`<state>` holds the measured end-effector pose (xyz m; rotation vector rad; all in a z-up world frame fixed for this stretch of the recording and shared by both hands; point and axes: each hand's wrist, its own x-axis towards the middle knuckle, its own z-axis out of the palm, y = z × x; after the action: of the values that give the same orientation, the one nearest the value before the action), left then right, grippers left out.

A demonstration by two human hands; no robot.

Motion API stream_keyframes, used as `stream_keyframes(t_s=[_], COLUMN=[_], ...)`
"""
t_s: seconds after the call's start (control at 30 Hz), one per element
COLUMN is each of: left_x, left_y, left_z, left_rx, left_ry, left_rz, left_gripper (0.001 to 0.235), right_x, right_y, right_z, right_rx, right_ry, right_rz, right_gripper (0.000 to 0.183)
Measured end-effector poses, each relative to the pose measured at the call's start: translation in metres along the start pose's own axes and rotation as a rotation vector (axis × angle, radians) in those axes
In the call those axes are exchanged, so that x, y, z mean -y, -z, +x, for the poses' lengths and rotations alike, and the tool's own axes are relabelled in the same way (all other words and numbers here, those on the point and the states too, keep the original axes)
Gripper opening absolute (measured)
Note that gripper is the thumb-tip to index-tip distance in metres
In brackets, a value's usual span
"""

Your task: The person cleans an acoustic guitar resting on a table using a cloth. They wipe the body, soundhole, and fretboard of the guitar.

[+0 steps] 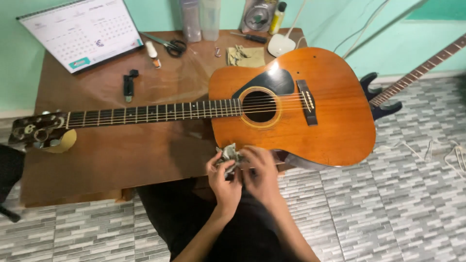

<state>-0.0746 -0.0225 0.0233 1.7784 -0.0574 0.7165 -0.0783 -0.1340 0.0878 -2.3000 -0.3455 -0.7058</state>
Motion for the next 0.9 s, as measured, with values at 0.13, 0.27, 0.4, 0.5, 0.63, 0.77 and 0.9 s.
stream_keyframes(t_s=[0.13,0.27,0.4,0.5,0.63,0.77,0.9], left_x=[-0.037,-0.07,-0.068,-0.029,-0.012,-0.016,-0.02], left_y=[0.02,0.032,0.036,0.035,0.033,0.034,0.04], left_z=[0.034,0.051,0.061,0.053,0.043,0.036,0.045], left_rx=[0.138,0.685,0.655,0.357,0.275,0.339,0.35], left_ry=[-0.109,0.323,0.086,-0.014,0.014,0.01,0.031], left_rz=[-0.13,-0.731,-0.406,-0.143,-0.039,-0.067,-0.13], left_gripper=[0.016,0.061,0.052,0.027,0.021,0.017,0.014], right_x=[0.024,0.001,-0.056,-0.122,-0.105,-0.123,-0.098], right_y=[-0.001,0.009,0.055,0.081,0.047,0.022,0.016], right_z=[0.003,-0.008,-0.005,-0.002,0.026,0.042,0.035], right_rx=[-0.058,-0.158,-0.309,-0.282,-0.054,-0.039,0.082], right_ry=[-0.017,-0.133,-0.184,-0.189,-0.102,-0.069,-0.001], right_rz=[0.146,0.2,-0.099,-0.582,-0.976,-1.004,-0.868], right_gripper=[0.033,0.027,0.019,0.009,0.016,0.017,0.008])
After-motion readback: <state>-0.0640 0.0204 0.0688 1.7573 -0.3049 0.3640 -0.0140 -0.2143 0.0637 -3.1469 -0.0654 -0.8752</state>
